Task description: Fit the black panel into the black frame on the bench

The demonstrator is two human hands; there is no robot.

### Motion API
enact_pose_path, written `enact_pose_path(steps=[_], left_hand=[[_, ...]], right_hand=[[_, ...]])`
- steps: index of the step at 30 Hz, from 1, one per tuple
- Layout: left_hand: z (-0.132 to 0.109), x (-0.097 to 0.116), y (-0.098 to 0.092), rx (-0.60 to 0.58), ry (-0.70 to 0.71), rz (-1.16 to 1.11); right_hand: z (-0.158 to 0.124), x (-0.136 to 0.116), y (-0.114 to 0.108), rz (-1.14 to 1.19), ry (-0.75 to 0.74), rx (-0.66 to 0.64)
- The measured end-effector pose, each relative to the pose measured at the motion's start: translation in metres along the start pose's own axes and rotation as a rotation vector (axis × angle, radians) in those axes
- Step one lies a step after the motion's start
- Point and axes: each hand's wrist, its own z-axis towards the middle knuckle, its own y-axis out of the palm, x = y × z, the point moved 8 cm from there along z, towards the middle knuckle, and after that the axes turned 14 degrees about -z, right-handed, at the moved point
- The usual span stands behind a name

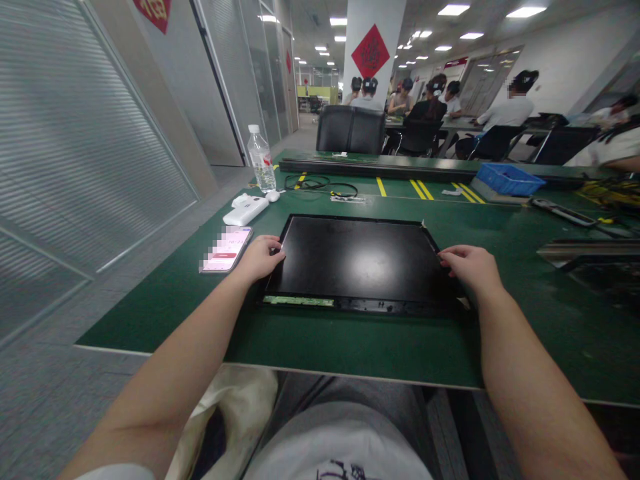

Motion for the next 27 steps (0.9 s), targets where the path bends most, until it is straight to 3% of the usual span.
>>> enact_pose_path(steps=[27], left_hand=[[-0.0015, 0.0033, -0.0005, 0.004, 0.002, 0.077]], right_hand=[[0.0016, 0.0000, -0.0003, -0.004, -0.012, 0.009]])
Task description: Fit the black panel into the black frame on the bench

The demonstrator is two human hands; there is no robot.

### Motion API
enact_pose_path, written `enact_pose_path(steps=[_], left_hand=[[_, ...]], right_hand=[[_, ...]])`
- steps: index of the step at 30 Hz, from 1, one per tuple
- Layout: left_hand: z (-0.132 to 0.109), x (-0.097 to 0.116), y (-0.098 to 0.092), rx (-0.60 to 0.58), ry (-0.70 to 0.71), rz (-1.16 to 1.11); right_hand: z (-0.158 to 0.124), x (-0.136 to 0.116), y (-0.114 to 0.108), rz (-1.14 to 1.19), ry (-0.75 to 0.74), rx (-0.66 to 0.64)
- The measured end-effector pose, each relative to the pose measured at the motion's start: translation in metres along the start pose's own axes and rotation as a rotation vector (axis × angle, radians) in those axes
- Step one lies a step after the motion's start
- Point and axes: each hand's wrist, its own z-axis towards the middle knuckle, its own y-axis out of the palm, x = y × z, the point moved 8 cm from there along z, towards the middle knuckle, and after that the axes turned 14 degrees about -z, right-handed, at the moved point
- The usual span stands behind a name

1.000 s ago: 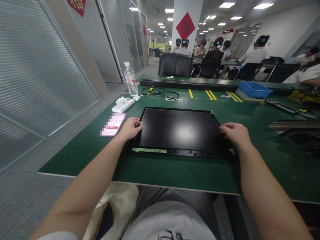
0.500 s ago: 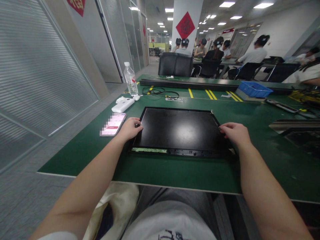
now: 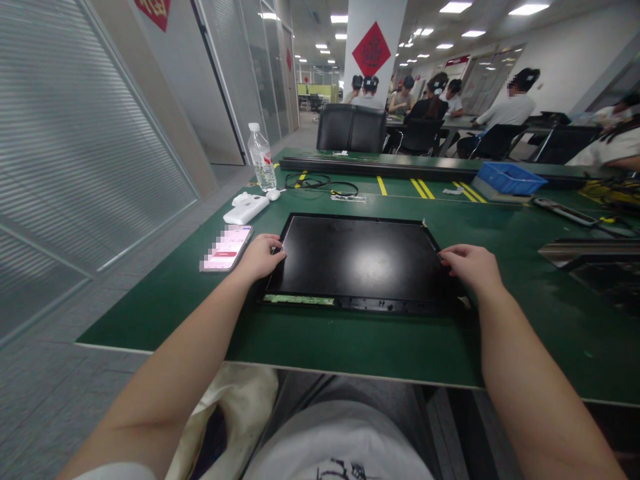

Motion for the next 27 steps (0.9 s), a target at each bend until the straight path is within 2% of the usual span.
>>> enact_pose_path(steps=[14, 20, 27], left_hand=[[-0.001, 0.008, 0.000, 0.003, 0.020, 0.034], [-0.005, 0.013, 0.001, -0.044, 0.042, 0.018], [-0.010, 0.024, -0.005, -0.158, 0.213, -0.060]], right_hand=[[-0.002, -0.002, -0.001, -0.060, -0.001, 0.007], [-0.004, -0.004, -0.003, -0.081, 0.004, 0.006], [-0.002, -0.001, -0.001, -0.063, -0.010, 0.009]])
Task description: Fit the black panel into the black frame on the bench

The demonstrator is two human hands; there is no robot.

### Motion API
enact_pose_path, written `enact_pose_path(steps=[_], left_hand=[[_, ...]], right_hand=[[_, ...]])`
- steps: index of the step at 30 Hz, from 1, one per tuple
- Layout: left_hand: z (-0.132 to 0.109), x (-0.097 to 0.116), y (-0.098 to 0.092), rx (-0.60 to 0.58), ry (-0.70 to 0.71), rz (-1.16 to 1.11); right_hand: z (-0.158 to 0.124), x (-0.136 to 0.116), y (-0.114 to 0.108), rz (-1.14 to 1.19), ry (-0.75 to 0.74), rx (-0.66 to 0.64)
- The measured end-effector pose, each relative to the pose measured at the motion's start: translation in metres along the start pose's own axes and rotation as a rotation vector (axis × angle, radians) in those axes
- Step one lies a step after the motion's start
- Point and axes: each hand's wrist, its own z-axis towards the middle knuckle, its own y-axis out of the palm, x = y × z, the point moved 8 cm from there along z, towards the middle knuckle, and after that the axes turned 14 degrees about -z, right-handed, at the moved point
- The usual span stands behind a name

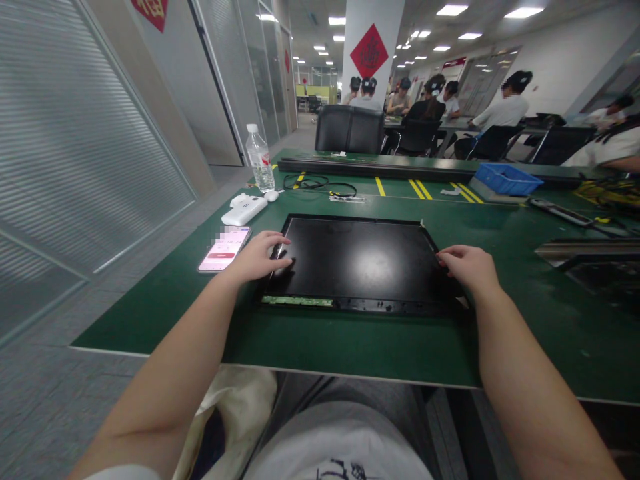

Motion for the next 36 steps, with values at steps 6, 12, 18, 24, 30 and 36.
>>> enact_pose_path(steps=[6, 12, 18, 24, 30, 36], left_hand=[[-0.005, 0.009, 0.003, -0.152, 0.046, -0.052], [-0.010, 0.018, 0.006, -0.233, 0.037, -0.055], [-0.016, 0.026, 0.014, -0.349, 0.084, -0.016], [-0.018, 0.027, 0.021, -0.395, 0.112, -0.010], [-0.018, 0.026, 0.021, -0.404, 0.117, -0.011], [-0.019, 0.028, 0.022, -0.413, 0.116, -0.023]], right_hand=[[0.002, 0.002, 0.002, 0.005, -0.007, 0.003], [0.001, 0.001, 0.003, -0.009, 0.004, -0.021], [-0.001, -0.001, -0.001, 0.000, 0.001, -0.007], [0.001, 0.000, 0.001, -0.007, -0.001, -0.013], [0.001, 0.002, 0.002, 0.001, 0.014, -0.020], [0.002, 0.002, 0.003, 0.007, -0.018, 0.008]])
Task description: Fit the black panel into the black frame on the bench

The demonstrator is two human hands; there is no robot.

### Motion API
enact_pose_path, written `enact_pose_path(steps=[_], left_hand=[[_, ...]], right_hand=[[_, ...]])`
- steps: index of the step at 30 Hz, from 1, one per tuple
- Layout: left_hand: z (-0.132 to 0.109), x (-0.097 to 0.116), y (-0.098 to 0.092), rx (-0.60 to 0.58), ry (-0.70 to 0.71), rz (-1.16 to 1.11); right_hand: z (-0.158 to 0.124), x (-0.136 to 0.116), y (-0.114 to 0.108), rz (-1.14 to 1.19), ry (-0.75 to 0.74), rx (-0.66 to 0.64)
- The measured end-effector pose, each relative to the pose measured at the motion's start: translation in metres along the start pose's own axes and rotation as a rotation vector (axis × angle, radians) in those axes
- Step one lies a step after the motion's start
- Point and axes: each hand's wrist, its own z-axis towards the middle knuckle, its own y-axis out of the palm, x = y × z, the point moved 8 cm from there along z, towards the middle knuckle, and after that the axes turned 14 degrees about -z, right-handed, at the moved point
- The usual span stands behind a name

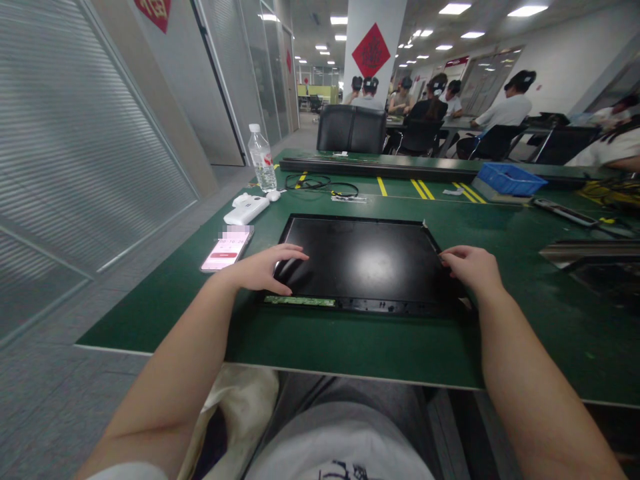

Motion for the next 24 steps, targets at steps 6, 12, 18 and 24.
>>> enact_pose_path(steps=[6, 12, 18, 24], left_hand=[[-0.0001, 0.0008, 0.0011, -0.017, 0.001, 0.006], [0.0000, 0.0037, 0.0010, -0.005, 0.038, 0.009], [-0.0001, 0.0068, 0.0015, 0.001, 0.054, 0.031], [0.0002, 0.0058, 0.0021, -0.009, 0.043, 0.026]], right_hand=[[-0.0008, -0.0008, -0.0001, 0.001, 0.018, -0.015], [-0.0054, -0.0043, -0.0032, -0.003, 0.032, -0.028], [-0.0071, -0.0063, -0.0055, 0.003, 0.027, -0.013], [-0.0055, -0.0046, -0.0041, -0.009, 0.021, -0.009]])
